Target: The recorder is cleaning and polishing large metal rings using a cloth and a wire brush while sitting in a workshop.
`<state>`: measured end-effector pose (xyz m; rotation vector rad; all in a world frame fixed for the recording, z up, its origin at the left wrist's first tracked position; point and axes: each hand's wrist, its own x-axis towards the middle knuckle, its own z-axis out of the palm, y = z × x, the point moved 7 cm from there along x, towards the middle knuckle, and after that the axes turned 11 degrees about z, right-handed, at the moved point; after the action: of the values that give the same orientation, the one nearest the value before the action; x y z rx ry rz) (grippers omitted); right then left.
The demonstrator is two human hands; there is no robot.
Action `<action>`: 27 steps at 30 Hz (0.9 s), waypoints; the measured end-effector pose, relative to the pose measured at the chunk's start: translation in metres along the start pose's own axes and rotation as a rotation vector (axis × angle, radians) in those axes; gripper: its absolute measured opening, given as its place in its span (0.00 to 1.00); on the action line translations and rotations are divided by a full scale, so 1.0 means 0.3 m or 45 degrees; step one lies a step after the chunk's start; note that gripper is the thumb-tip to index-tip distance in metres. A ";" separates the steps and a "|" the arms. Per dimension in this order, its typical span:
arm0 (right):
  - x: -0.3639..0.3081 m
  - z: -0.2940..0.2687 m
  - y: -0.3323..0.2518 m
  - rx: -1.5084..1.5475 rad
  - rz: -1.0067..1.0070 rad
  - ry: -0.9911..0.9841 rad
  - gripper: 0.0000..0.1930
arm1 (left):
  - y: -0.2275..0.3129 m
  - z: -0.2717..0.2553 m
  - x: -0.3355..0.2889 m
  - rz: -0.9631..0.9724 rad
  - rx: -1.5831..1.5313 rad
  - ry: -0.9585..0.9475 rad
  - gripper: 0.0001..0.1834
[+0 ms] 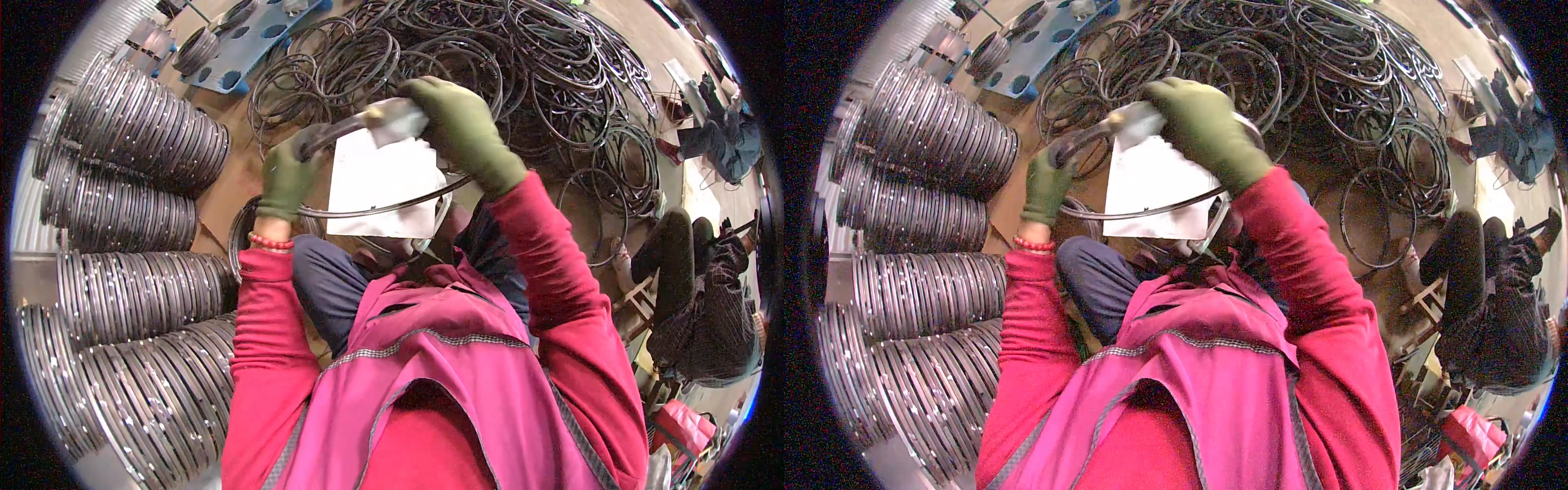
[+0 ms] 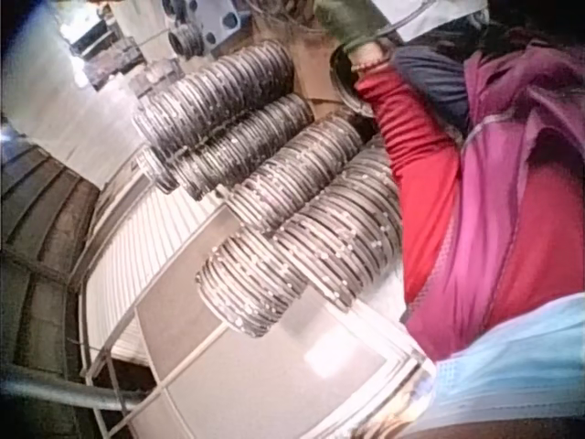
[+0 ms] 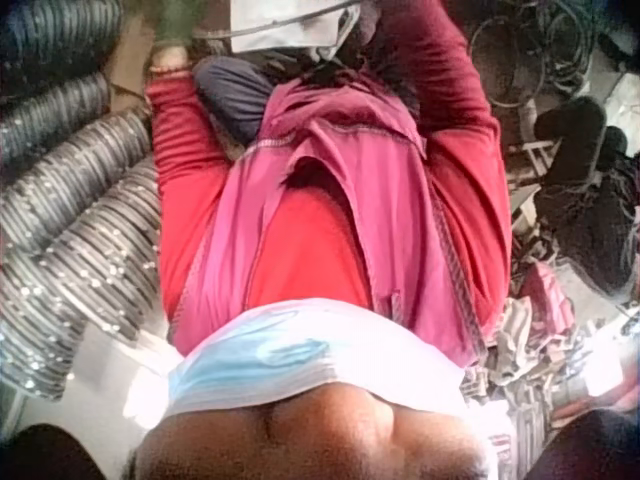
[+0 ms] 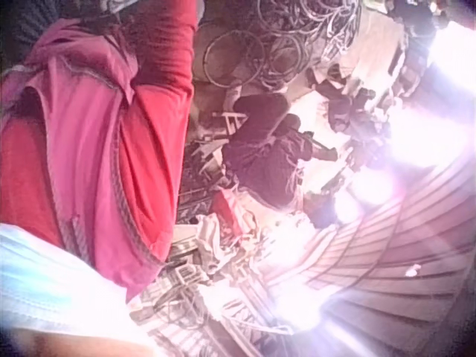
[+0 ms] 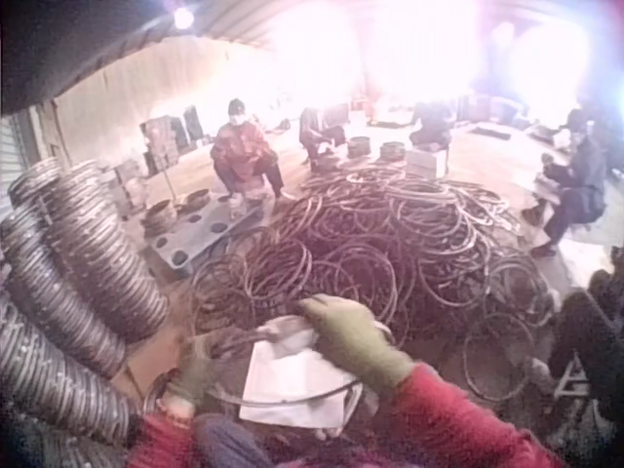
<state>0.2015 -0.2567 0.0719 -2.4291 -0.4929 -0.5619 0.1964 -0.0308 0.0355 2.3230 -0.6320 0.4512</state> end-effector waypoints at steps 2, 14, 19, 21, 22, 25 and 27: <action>-0.047 -0.010 0.011 0.074 -0.104 -0.039 0.24 | -0.031 0.002 -0.039 -0.135 -0.059 -0.025 0.18; -0.108 -0.241 0.283 1.472 0.666 0.120 0.19 | 0.015 -0.019 -0.033 -0.053 0.046 0.073 0.20; -0.113 -0.044 0.185 0.206 -0.066 -0.090 0.32 | 0.059 0.013 -0.002 -0.013 0.019 0.008 0.22; -0.096 -0.002 0.158 0.045 0.320 -0.120 0.32 | 0.033 -0.001 -0.020 -0.059 -0.012 0.024 0.21; -0.087 -0.003 0.143 0.029 0.302 -0.077 0.30 | 0.008 -0.007 -0.024 -0.093 -0.050 0.044 0.21; -0.053 -0.022 0.056 -0.046 0.217 -0.043 0.25 | -0.026 -0.030 -0.029 0.017 -0.070 0.065 0.27; -0.024 -0.021 -0.019 -0.075 0.158 0.007 0.22 | 0.066 -0.064 0.015 0.208 0.026 0.030 0.34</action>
<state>0.1910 -0.2580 0.0757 -2.4926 -0.3247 -0.5366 0.1864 -0.0318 0.0617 2.2916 -0.8124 0.5613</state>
